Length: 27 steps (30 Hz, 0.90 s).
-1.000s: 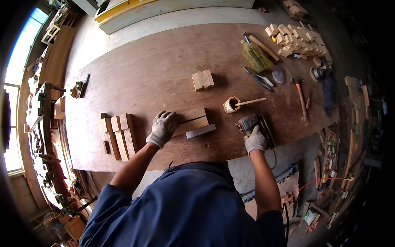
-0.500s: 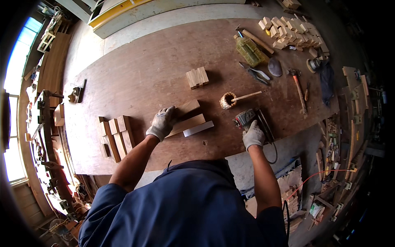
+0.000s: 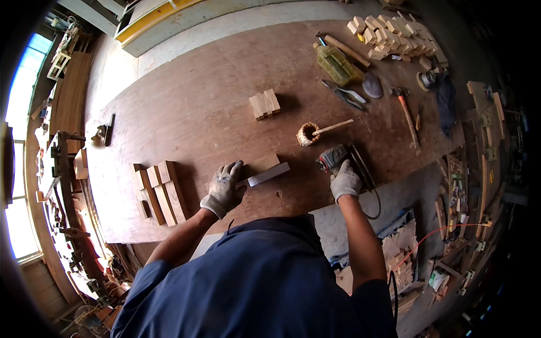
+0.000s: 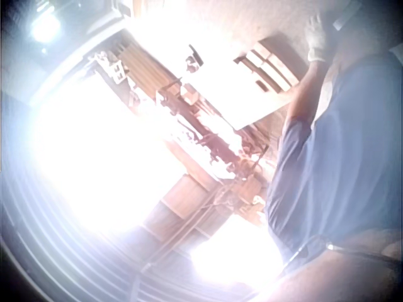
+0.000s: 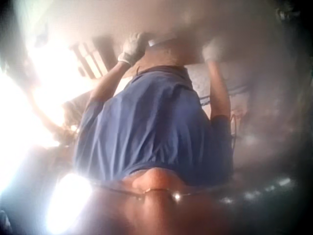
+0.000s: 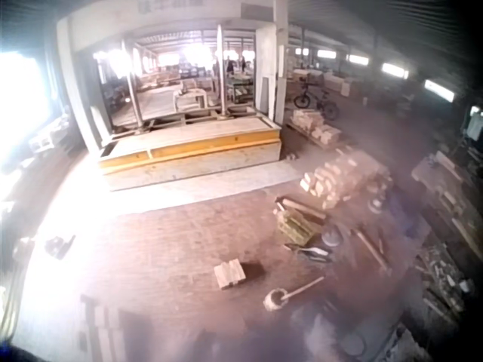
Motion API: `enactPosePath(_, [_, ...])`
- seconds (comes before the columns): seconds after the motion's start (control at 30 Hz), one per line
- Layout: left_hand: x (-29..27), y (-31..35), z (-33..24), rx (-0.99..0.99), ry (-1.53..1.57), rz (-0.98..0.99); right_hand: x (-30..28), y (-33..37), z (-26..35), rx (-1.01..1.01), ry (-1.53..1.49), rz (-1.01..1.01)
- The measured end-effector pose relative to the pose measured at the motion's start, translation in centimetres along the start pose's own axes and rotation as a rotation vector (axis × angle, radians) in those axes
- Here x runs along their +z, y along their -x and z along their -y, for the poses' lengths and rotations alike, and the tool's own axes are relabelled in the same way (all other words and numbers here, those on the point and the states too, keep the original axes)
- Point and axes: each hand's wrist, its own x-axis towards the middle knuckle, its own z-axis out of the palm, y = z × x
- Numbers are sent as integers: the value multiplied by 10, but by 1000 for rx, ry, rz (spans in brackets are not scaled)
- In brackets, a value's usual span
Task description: The person applies glue to small wooden blocks using a brush and then uses a nail gun to fasten them together. The person works at a wooden workbench in a workshop, handling multiple blocks and stacking the finished assemblies. The person also moves to a nearby cart to retrieve more wooden pieces.
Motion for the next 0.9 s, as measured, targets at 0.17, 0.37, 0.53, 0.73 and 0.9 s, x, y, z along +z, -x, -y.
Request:
enactPosePath(0.17, [10, -15, 11, -72, -80, 108, -8, 1, 5, 27, -8, 49])
enactPosePath(0.37, [-9, -42, 15, 105, -141, 221, -5, 0, 4, 22, 2, 52])
enactPosePath(0.53, [-16, -94, 40, 408, -169, 213, -5, 0, 2, 8, 0, 48])
enactPosePath(0.73, [6, -121, 58, 529, -429, 259, 0, -1, 3, -7, -28, 35])
enactPosePath(0.9, [-31, -135, 22, 349, -73, 360, 8, -1, -6, -26, -32, 26])
